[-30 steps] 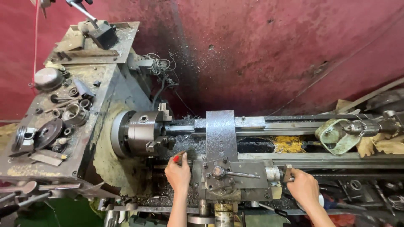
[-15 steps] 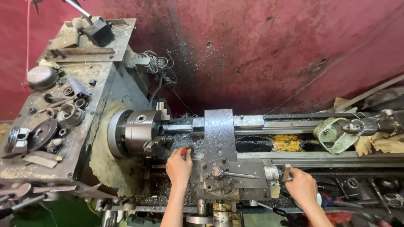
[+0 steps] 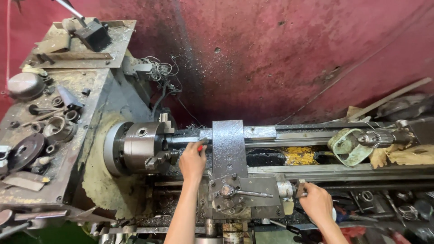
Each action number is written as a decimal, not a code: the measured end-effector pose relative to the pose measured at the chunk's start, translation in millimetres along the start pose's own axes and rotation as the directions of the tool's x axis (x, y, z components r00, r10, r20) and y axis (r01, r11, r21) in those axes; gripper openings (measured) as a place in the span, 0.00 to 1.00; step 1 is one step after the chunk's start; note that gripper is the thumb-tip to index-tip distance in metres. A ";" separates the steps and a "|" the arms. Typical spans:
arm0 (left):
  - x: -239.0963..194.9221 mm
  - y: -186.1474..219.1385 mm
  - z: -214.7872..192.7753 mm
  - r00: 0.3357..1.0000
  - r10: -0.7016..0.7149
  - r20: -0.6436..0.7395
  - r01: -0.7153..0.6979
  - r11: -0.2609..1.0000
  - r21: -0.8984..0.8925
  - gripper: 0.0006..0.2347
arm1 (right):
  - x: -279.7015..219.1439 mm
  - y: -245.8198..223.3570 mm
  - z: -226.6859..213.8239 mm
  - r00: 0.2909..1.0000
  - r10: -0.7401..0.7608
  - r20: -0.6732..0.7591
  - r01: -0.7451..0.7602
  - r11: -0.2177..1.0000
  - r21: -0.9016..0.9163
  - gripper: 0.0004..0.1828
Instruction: Operating a manual lathe by clearing metal shavings with a brush and adjusting the carriage using handwheels
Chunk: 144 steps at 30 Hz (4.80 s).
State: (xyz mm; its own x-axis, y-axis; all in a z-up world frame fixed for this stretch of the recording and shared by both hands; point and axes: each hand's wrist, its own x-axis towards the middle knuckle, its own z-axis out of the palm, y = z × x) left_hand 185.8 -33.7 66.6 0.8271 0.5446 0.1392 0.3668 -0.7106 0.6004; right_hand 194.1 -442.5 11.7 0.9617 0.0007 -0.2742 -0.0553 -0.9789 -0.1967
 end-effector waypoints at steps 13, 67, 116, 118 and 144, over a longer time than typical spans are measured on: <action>-32.8 117.9 -110.2 0.909 0.387 -0.154 -0.397 0.917 -0.041 0.10 | -37.0 -32.7 -87.7 0.992 -0.126 0.014 0.121 0.973 0.195 0.33; -143.5 68.8 -144.5 0.995 -0.074 -0.061 0.028 0.833 -0.553 0.11 | 120.4 158.6 -13.0 0.744 0.288 -0.603 -0.034 0.917 0.397 0.22; -157.1 74.8 -150.3 0.992 -0.118 -0.051 0.075 0.851 -0.520 0.12 | 50.5 86.8 -34.1 0.437 0.420 -0.795 0.471 0.646 0.601 0.09; -155.9 80.7 -151.2 0.990 -0.088 -0.108 0.020 0.858 -0.513 0.12 | 21.1 47.7 -53.4 0.453 0.414 -0.789 0.519 0.597 0.612 0.10; -83.7 110.6 -133.8 0.736 0.542 -0.405 -0.583 0.812 0.026 0.08 | -40.8 -231.5 -180.7 0.364 -0.826 -0.430 0.892 0.442 -0.095 0.21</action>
State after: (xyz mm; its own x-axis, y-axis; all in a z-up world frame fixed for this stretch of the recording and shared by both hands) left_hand 100.2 -98.2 226.7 0.6352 0.1961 0.7470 -0.1737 -0.9062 0.3856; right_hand 216.2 -252.8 238.5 0.5108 0.7213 0.4678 0.8589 -0.4515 -0.2417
